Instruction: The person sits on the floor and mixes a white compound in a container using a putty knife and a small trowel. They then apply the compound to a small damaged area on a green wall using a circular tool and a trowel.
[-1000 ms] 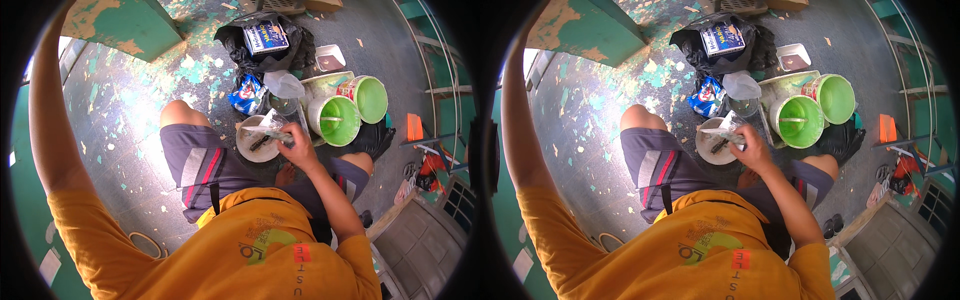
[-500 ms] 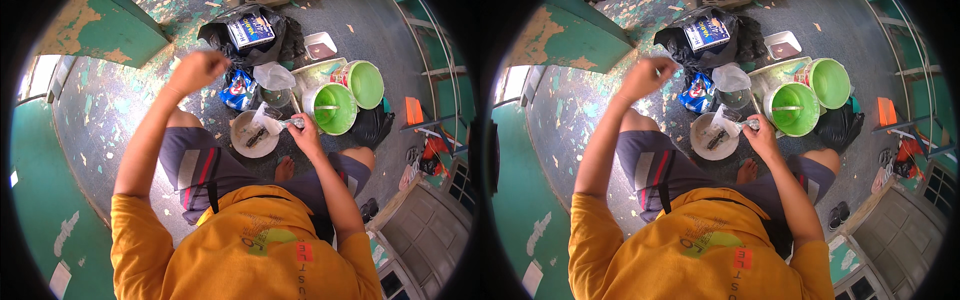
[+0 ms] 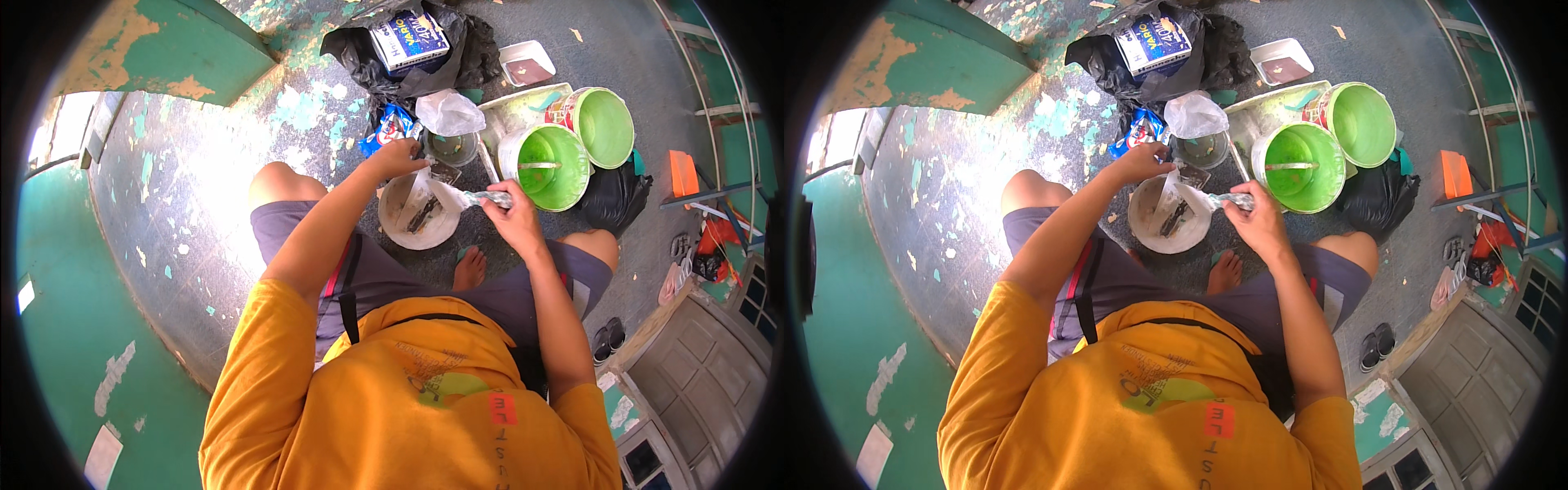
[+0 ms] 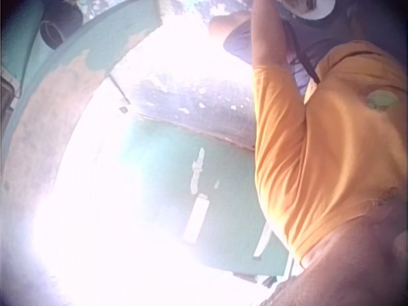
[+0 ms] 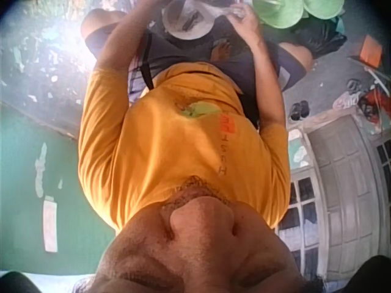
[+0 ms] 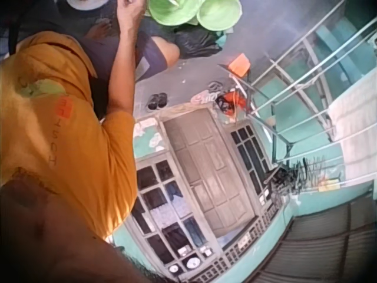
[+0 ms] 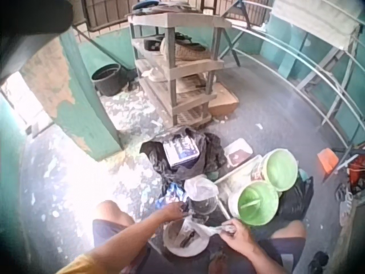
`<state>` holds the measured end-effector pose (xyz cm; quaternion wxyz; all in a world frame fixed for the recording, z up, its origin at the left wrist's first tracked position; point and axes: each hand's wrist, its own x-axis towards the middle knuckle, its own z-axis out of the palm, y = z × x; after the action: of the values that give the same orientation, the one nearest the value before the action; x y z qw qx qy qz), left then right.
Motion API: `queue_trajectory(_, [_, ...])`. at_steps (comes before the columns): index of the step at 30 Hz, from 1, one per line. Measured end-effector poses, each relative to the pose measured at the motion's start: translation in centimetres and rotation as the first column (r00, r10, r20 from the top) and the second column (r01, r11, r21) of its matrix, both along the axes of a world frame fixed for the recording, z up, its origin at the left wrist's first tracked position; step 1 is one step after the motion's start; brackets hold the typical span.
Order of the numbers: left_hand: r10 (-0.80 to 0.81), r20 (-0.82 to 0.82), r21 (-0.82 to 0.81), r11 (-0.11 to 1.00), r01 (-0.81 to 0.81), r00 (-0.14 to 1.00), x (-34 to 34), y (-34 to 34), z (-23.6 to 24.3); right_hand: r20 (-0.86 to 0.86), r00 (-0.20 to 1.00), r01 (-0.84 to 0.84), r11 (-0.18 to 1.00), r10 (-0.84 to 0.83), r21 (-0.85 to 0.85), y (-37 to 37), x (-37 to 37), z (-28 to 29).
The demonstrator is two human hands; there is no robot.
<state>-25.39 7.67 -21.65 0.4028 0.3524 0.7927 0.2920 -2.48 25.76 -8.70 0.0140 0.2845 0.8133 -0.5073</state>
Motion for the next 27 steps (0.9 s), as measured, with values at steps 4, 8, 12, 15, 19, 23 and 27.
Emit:
queue_trajectory(4, [0.100, -0.012, -0.027, 0.995, -0.100, 0.995, 1.1, 1.3, -1.9, 0.030, 0.995, 0.095, 0.985, -0.091, -0.146, 1.0, 2.2, 1.6])
queue_trajectory(8, [0.197, 0.085, -0.065, 0.979, -0.192, 0.977, 1.6, 1.6, -0.8, 0.074, 0.983, 0.181, 0.958, -0.169, -0.223, 2.0, 4.4, 4.2])
queue_trajectory(12, [0.183, 0.403, -0.060, 0.983, -0.174, 0.897, 0.5, -0.1, 0.6, 0.096, 0.973, 0.226, 0.935, -0.208, -0.272, 2.3, 5.7, 5.3])
queue_trajectory(15, [0.177, 0.492, -0.019, 0.981, -0.192, 0.853, 0.1, -1.5, 3.3, 0.115, 0.969, 0.241, 0.930, -0.217, -0.277, 2.3, 6.7, 5.2])
queue_trajectory(19, [0.279, 0.455, -0.018, 0.952, -0.305, 0.846, -1.1, -4.7, 6.1, 0.136, 0.967, 0.246, 0.920, -0.214, -0.305, 2.2, 6.7, 5.5])
queue_trajectory(23, [0.226, 0.211, -0.028, 0.974, -0.225, 0.951, -3.3, -8.3, 8.2, 0.226, 0.969, 0.203, 0.856, -0.104, -0.475, 2.3, 6.3, 7.0])
queue_trajectory(27, [0.434, 0.277, 0.095, 0.876, -0.474, 0.857, -4.0, -12.2, 9.5, 0.323, 0.945, 0.247, 0.745, -0.045, -0.619, 2.2, 6.3, 7.1])
